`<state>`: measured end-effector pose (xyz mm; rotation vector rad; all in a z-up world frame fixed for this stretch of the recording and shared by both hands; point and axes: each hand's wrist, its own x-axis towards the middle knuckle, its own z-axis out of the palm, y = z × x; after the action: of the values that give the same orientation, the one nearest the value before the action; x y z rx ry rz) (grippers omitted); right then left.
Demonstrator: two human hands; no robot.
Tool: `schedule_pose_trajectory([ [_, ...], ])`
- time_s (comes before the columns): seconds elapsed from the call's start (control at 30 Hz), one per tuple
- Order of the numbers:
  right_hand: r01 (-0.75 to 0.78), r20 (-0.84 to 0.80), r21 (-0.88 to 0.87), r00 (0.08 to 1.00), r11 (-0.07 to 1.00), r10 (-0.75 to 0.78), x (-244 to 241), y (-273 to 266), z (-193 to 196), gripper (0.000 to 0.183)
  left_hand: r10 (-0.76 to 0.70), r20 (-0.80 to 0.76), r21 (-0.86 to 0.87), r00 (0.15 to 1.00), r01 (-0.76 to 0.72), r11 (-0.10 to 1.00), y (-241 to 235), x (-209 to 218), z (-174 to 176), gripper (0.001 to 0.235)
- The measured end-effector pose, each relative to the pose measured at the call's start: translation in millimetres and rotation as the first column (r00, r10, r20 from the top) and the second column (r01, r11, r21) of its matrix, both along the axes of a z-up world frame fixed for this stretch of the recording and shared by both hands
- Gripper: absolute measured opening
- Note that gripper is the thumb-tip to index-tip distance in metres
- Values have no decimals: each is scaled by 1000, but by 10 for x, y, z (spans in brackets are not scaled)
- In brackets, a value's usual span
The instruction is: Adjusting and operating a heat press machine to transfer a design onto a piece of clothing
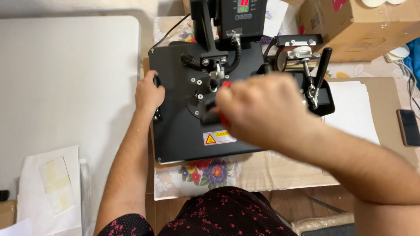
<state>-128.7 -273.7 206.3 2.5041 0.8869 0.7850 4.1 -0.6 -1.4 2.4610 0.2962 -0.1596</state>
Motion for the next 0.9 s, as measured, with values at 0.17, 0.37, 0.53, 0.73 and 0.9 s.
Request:
schedule_pose_trajectory([
  [0.17,-115,-317,142,936,983,155,-290,30,-420,20,27,-57,-22,998,-28,999,-56,-63,53,47],
  [0.37,42,-475,284,874,958,103,-490,75,-1091,21,6,45,-21,999,-5,1000,-15,-50,-135,47],
  [0.53,176,-863,163,502,971,54,-309,172,-1097,36,33,43,15,999,-34,999,27,39,-293,46],
  [0.73,124,-849,131,526,984,46,-262,146,-1830,31,84,28,-102,996,-80,991,-37,-27,-80,47],
  [0.9,141,-744,195,666,971,53,1,171,-2645,26,61,-7,-89,998,-62,994,-101,-130,137,48],
])
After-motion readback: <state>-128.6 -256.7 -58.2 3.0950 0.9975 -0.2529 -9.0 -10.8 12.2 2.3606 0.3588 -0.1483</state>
